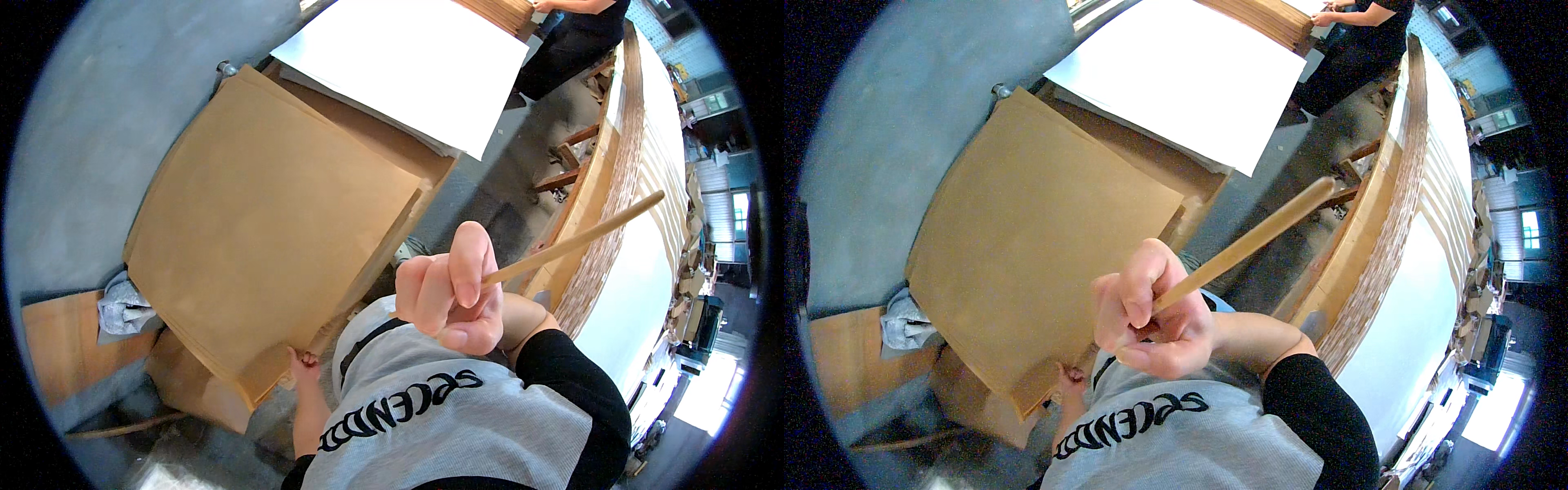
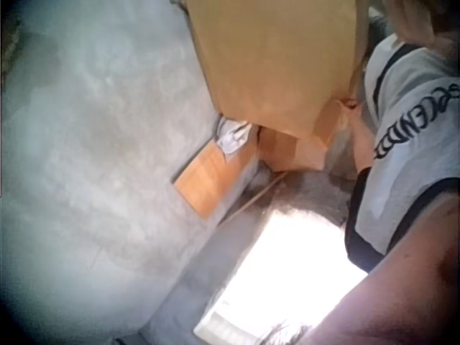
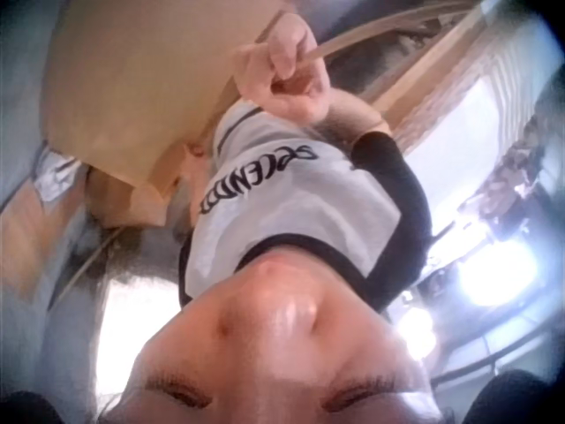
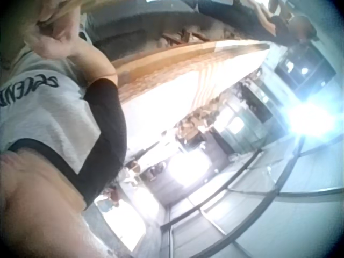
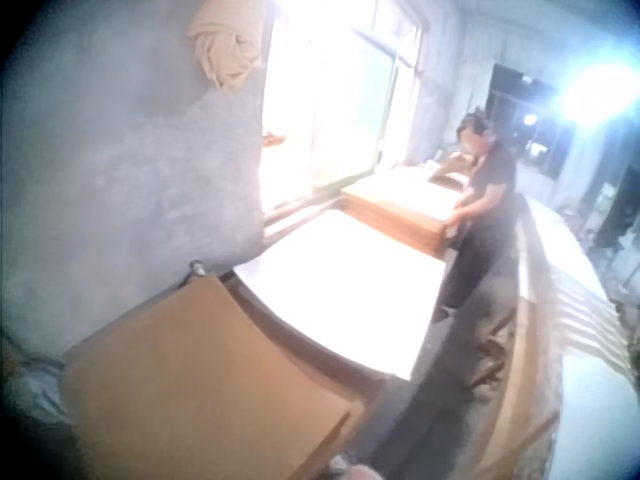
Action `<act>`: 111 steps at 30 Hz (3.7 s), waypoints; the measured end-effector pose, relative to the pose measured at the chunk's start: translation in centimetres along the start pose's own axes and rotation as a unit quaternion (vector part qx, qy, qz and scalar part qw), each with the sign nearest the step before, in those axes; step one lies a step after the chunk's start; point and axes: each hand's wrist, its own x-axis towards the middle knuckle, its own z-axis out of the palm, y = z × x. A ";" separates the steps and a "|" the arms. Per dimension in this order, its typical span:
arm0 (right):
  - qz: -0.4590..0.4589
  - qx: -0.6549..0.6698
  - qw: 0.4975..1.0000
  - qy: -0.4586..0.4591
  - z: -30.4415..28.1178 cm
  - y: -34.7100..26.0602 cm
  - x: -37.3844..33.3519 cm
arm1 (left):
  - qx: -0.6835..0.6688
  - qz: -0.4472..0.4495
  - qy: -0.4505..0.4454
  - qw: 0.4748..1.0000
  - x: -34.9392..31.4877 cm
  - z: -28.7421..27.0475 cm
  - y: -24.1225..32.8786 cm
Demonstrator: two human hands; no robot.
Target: The person repeatedly picks up large white paper sheets from a stack and places them onto a long wooden workbench. The person uses a thin wooden stick to help lift and position the sheets. Another person is visible working on the opposite side of the bench.
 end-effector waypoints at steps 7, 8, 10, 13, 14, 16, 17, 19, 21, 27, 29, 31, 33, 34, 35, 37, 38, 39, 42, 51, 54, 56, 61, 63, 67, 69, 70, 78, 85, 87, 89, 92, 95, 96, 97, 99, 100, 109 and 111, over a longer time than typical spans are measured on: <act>0.014 0.011 1.000 0.013 0.4 -0.5 -0.2 | -0.009 -0.036 -0.021 0.999 0.3 -0.3 0.4; 0.010 0.009 1.000 0.013 0.3 -0.5 -0.3 | -0.007 -0.033 -0.017 0.999 -0.2 0.1 0.3; 0.006 0.005 1.000 0.012 0.1 -0.5 -0.2 | -0.001 -0.029 -0.002 1.000 -1.0 0.9 0.3; 0.002 -0.001 1.000 0.010 -0.1 -0.7 -0.1 | 0.014 -0.019 0.010 1.000 -0.9 1.0 0.4; -0.001 -0.002 1.000 0.011 -0.1 -0.7 -0.1 | 0.021 -0.011 -0.004 1.000 0.2 -0.1 0.7; 0.018 -0.017 0.999 0.021 -0.6 -0.8 -0.3 | 0.025 -0.004 0.000 1.000 0.8 -0.8 0.7; 0.040 -0.035 0.998 0.031 -1.0 -1.0 -0.6 | 0.025 -0.006 0.017 1.000 -0.1 0.0 0.6; 0.105 -0.109 0.987 0.044 -2.4 -1.2 -1.2 | 0.025 0.000 0.032 0.999 -0.9 0.7 0.4; 0.250 -0.195 0.946 0.065 -4.3 -2.0 -1.8 | 0.032 0.012 0.026 0.999 -0.7 0.3 0.3; 0.396 -0.435 0.784 0.197 -19.7 -1.2 -8.3 | -0.005 0.022 -0.035 0.999 0.5 -1.0 -0.9; 0.393 -0.560 0.678 0.268 -26.8 -2.3 -11.6 | 0.026 0.041 0.028 0.998 -2.8 2.9 -2.1; 0.417 -0.596 0.587 0.355 -31.9 -4.3 -13.0 | 0.041 0.047 0.059 0.996 -5.2 4.8 -2.3; 0.409 -0.678 0.477 0.382 -37.1 -6.1 -16.0 | 0.049 0.031 0.054 0.997 -5.8 5.2 -2.2; 0.447 -0.695 0.407 0.389 -39.1 -6.7 -16.9 | 0.049 0.035 0.031 0.998 -5.0 3.9 -1.9; 0.468 -0.709 0.370 0.374 -39.9 -7.0 -16.5 | 0.045 0.041 0.010 0.998 -3.4 1.0 -1.4; 0.494 -0.732 0.318 0.346 -41.5 -6.9 -16.1 | 0.039 0.042 0.010 0.998 -3.0 0.1 -1.6; 0.500 -0.740 0.304 0.332 -42.3 -6.7 -16.3 | 0.038 0.037 0.033 0.998 -4.3 1.6 -1.7; 0.507 -0.747 0.293 0.314 -43.0 -6.1 -16.4 | 0.031 0.034 0.058 0.997 -5.6 2.7 -1.9; 0.509 -0.778 0.263 0.257 -44.3 -5.5 -16.4 | 0.037 0.055 0.117 0.991 -6.9 3.7 -2.3; 0.436 -0.810 0.340 0.193 -51.2 -9.6 -13.7 | 0.042 0.085 0.090 0.991 -7.7 3.6 -4.4; 0.427 -0.743 0.474 0.200 -50.5 -11.1 -8.9 | 0.018 0.071 0.093 0.993 -7.8 4.3 -4.8; 0.405 -0.709 0.545 0.190 -49.3 -11.9 -6.3 | 0.006 0.084 0.081 0.993 -6.8 3.7 -4.9; 0.471 -0.544 0.673 0.172 -32.9 -4.4 2.5 | -0.020 0.066 0.053 0.996 -5.6 3.5 -5.6; 0.436 -0.548 0.707 0.103 -28.5 0.1 3.0 | -0.038 0.069 0.047 0.996 -4.9 3.5 -6.0; 0.339 -0.578 0.736 -0.094 -15.8 12.2 2.0 | -0.024 0.130 0.013 0.991 -5.1 4.0 -6.8; 0.350 -0.586 0.709 -0.178 -8.9 17.4 -0.7 | -0.020 0.134 -0.009 0.991 -5.8 3.8 -6.6; 0.324 -0.601 0.697 -0.219 -6.2 19.9 -2.5 | -0.015 0.133 -0.018 0.991 -6.0 3.9 -6.4; 0.225 -0.481 0.722 -0.444 5.8 31.0 -18.8 | -0.067 0.158 -0.083 0.982 -4.1 3.4 -8.2; 0.292 -0.468 0.633 -0.543 8.3 31.9 -25.8 | -0.086 0.147 -0.106 0.980 -4.0 2.7 -7.3; 0.339 -0.443 0.615 -0.558 8.6 31.8 -25.3 | -0.098 0.126 -0.091 0.983 -4.1 2.8 -7.4; 0.382 -0.428 0.615 -0.541 7.8 31.2 -24.3 | -0.114 0.106 -0.064 0.986 -4.7 3.0 -6.9; 0.563 -0.361 0.639 -0.380 4.7 28.8 -22.1 | -0.135 0.102 -0.105 0.980 -3.2 2.1 -8.2; 0.744 -0.371 0.545 -0.107 -1.3 24.4 -17.9 | -0.037 0.071 -0.003 0.997 -4.3 2.5 -7.5; 0.739 -0.384 0.552 -0.029 -5.4 22.9 -17.2 | -0.043 0.072 -0.010 0.996 -4.1 2.6 -7.6; 0.731 -0.392 0.557 0.048 -10.4 21.4 -17.3 | -0.051 0.075 -0.015 0.996 -4.0 2.6 -7.6; 0.667 -0.393 0.599 0.207 -17.4 17.7 -16.5 | -0.049 0.078 -0.039 0.995 -3.6 2.0 -8.0; 0.616 -0.402 0.606 0.301 -20.3 16.4 -16.2 | -0.048 0.080 -0.047 0.994 -3.5 2.0 -8.1; 0.505 -0.259 0.595 0.569 -29.3 15.7 -13.6 | -0.083 0.079 0.007 0.993 -3.9 1.5 -8.1; 0.532 -0.273 0.569 0.565 -30.2 16.0 -13.0 | -0.089 0.079 0.017 0.993 -4.2 1.7 -8.0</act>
